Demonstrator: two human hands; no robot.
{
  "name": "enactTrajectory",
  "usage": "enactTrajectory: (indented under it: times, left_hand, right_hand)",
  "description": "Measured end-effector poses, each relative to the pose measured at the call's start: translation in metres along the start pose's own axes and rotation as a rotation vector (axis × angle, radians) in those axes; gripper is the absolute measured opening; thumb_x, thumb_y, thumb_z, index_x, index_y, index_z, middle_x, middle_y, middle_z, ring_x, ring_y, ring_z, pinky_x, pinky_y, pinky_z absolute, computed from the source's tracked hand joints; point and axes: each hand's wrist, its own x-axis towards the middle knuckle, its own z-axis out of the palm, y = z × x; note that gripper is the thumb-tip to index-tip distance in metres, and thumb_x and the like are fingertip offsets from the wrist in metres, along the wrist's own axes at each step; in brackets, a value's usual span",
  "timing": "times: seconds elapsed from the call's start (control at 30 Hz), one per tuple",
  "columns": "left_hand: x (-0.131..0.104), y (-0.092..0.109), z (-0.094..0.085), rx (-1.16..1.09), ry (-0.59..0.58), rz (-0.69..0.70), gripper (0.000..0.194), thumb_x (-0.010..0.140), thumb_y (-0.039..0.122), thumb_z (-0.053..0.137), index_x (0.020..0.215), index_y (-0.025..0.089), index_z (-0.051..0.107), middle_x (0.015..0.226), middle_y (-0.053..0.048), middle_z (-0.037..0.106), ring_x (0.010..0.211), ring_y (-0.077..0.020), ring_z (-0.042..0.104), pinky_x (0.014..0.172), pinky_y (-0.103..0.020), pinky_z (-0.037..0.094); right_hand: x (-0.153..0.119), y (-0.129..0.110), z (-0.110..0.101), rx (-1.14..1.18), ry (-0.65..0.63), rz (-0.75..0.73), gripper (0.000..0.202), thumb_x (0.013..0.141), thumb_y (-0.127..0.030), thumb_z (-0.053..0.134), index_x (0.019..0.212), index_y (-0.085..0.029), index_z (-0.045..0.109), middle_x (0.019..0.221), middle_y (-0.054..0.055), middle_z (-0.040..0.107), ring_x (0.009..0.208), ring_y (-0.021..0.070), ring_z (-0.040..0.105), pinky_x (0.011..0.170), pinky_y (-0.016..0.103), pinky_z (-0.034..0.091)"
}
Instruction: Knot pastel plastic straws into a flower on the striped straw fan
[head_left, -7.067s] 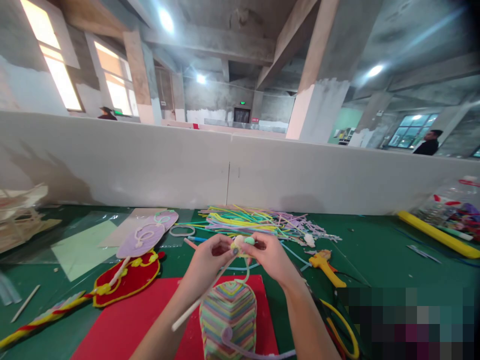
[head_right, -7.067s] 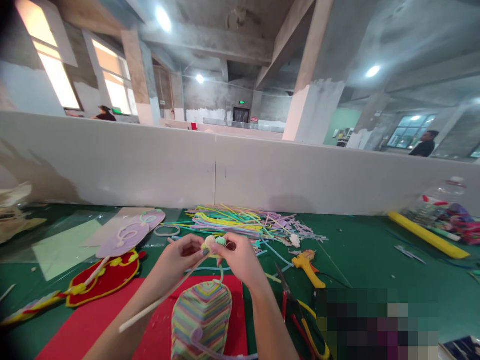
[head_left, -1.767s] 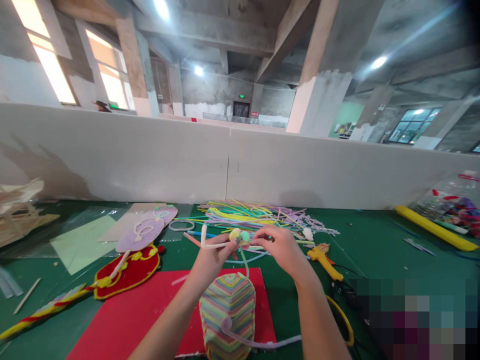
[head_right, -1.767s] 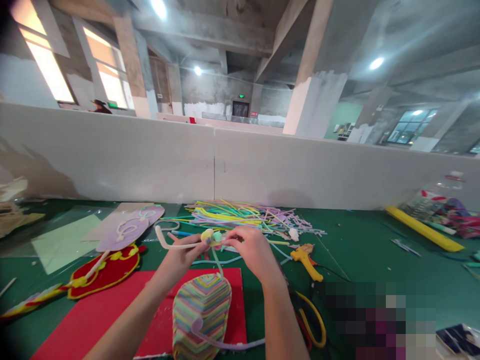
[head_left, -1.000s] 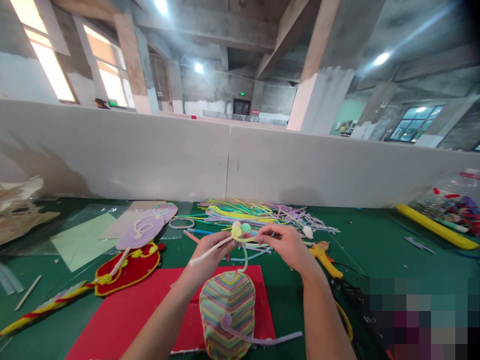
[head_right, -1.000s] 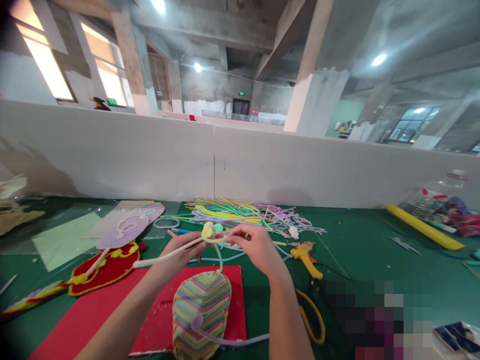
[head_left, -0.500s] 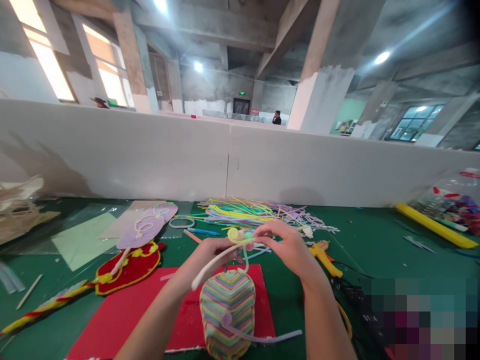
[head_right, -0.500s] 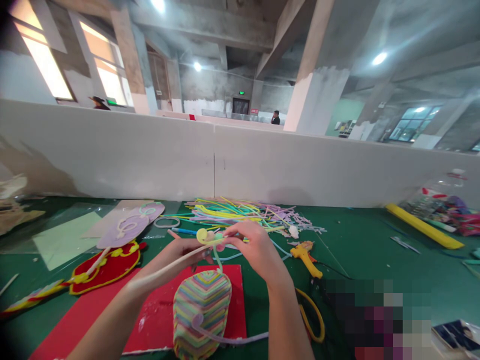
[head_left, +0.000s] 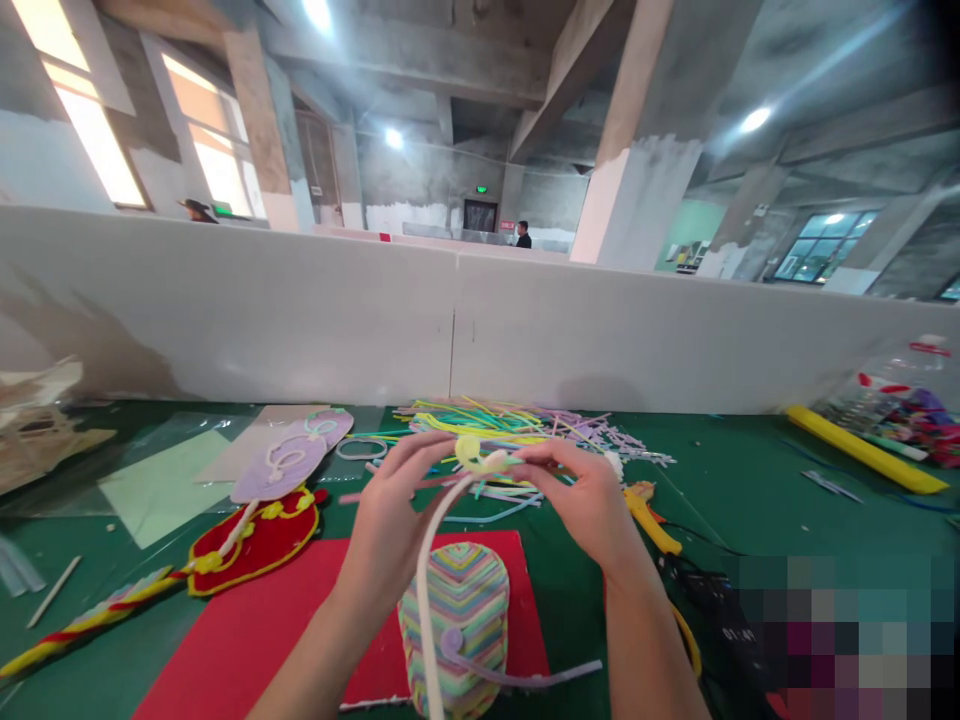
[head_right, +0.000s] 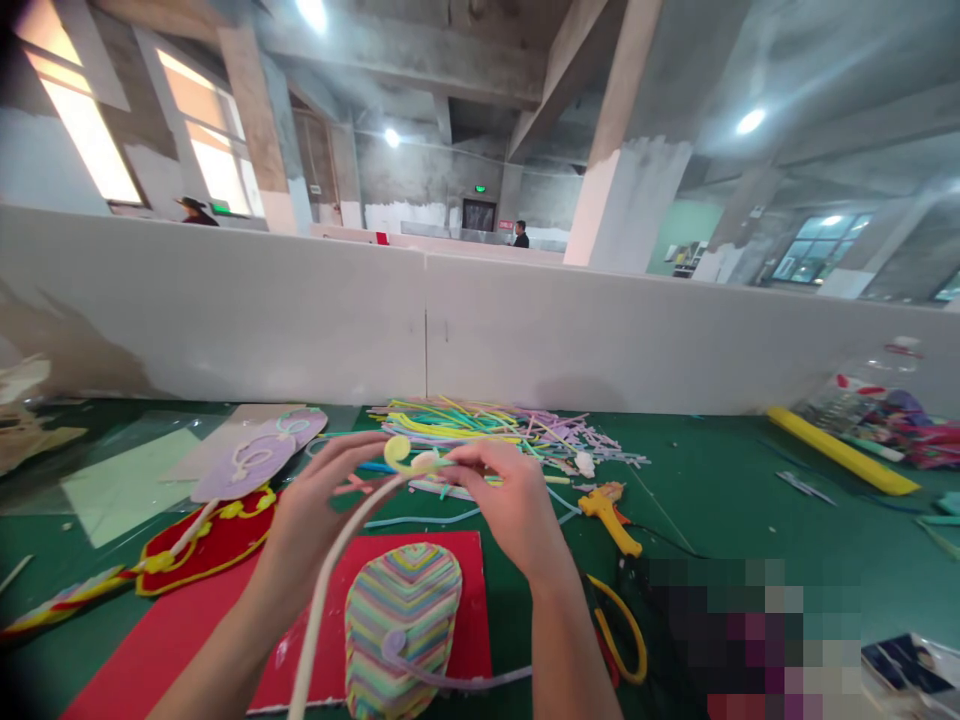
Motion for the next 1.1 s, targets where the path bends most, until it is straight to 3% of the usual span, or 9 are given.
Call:
enactTrajectory:
  times: [0.07, 0.2, 0.33, 0.4, 0.53, 0.63, 0.83, 0.97, 1.1]
  left_hand:
    - [-0.002, 0.002, -0.001, 0.085, 0.173, 0.031, 0.016, 0.076, 0.026, 0.061, 0.091, 0.021, 0.062, 0.097, -0.005, 0.061, 0.089, -0.0185, 0.057, 0.069, -0.025, 0.046]
    - [-0.005, 0.0, 0.004, 0.159, 0.081, 0.005, 0.012, 0.078, 0.028, 0.058, 0.087, 0.02, 0.061, 0.086, -0.004, 0.063, 0.081, -0.0174, 0.059, 0.068, -0.026, 0.046]
    - [-0.003, -0.002, 0.011, 0.156, 0.088, -0.001, 0.031, 0.076, 0.028, 0.061, 0.106, 0.021, 0.059, 0.114, -0.007, 0.058, 0.106, -0.0221, 0.054, 0.089, -0.032, 0.043]
    - [-0.002, -0.001, 0.013, 0.113, 0.096, -0.013, 0.031, 0.074, 0.027, 0.062, 0.104, 0.021, 0.06, 0.118, -0.007, 0.057, 0.11, -0.0231, 0.052, 0.093, -0.034, 0.042]
    - [-0.002, -0.002, 0.015, -0.158, 0.039, -0.156, 0.022, 0.076, 0.032, 0.059, 0.09, 0.017, 0.065, 0.091, -0.007, 0.069, 0.088, -0.0209, 0.063, 0.079, -0.03, 0.049]
    - [-0.002, -0.004, 0.016, -0.25, 0.083, -0.333, 0.024, 0.075, 0.036, 0.059, 0.079, 0.014, 0.066, 0.076, -0.006, 0.07, 0.073, -0.0188, 0.064, 0.065, -0.025, 0.05]
    - [0.001, -0.002, 0.016, -0.372, 0.11, -0.46, 0.02, 0.071, 0.034, 0.062, 0.067, 0.014, 0.065, 0.064, -0.002, 0.068, 0.064, -0.0156, 0.063, 0.061, -0.021, 0.049]
    - [0.003, -0.003, 0.017, -0.43, 0.064, -0.497, 0.021, 0.068, 0.036, 0.065, 0.067, 0.014, 0.067, 0.061, -0.002, 0.067, 0.063, -0.0154, 0.063, 0.059, -0.021, 0.048]
    - [0.003, -0.006, 0.018, -0.475, 0.009, -0.503, 0.023, 0.067, 0.037, 0.065, 0.064, 0.014, 0.065, 0.06, -0.003, 0.066, 0.061, -0.0161, 0.062, 0.06, -0.023, 0.05]
  right_hand:
    - [0.002, 0.0, 0.001, 0.086, 0.14, 0.079, 0.013, 0.075, -0.033, 0.063, 0.079, -0.021, 0.067, 0.075, 0.002, 0.069, 0.071, 0.0178, 0.063, 0.067, 0.029, 0.05]
    - [0.005, 0.002, 0.005, 0.31, 0.303, 0.212, 0.019, 0.073, -0.035, 0.065, 0.082, -0.018, 0.066, 0.067, 0.003, 0.069, 0.067, 0.0188, 0.065, 0.064, 0.031, 0.052]
    - [0.005, 0.001, 0.012, 0.466, 0.235, 0.267, 0.018, 0.069, -0.032, 0.068, 0.08, -0.018, 0.066, 0.069, 0.002, 0.07, 0.065, 0.0179, 0.065, 0.063, 0.03, 0.052]
    - [0.004, -0.002, 0.017, 0.496, 0.15, 0.287, 0.018, 0.07, -0.033, 0.068, 0.08, -0.018, 0.067, 0.07, 0.003, 0.07, 0.067, 0.0178, 0.066, 0.063, 0.029, 0.052]
    - [0.002, -0.007, 0.03, 0.499, 0.0, 0.276, 0.019, 0.072, -0.034, 0.066, 0.081, -0.018, 0.067, 0.072, 0.004, 0.07, 0.067, 0.0176, 0.065, 0.058, 0.027, 0.05]
    - [0.002, -0.005, 0.038, 0.461, 0.0, 0.262, 0.018, 0.07, -0.034, 0.067, 0.078, -0.018, 0.066, 0.072, 0.003, 0.069, 0.065, 0.0161, 0.064, 0.057, 0.025, 0.048]
    - [0.006, 0.007, 0.032, 0.379, -0.094, 0.238, 0.023, 0.073, -0.032, 0.064, 0.093, -0.021, 0.068, 0.066, 0.001, 0.068, 0.064, 0.0152, 0.063, 0.06, 0.026, 0.049]
    - [0.008, 0.013, 0.02, 0.223, -0.005, 0.093, 0.01, 0.073, -0.029, 0.065, 0.075, -0.021, 0.07, 0.073, 0.002, 0.069, 0.067, 0.0163, 0.063, 0.065, 0.027, 0.049]
    - [0.007, 0.016, 0.014, 0.095, 0.012, -0.105, 0.005, 0.075, -0.022, 0.065, 0.075, -0.024, 0.069, 0.074, 0.0, 0.068, 0.073, 0.0157, 0.061, 0.071, 0.028, 0.047]
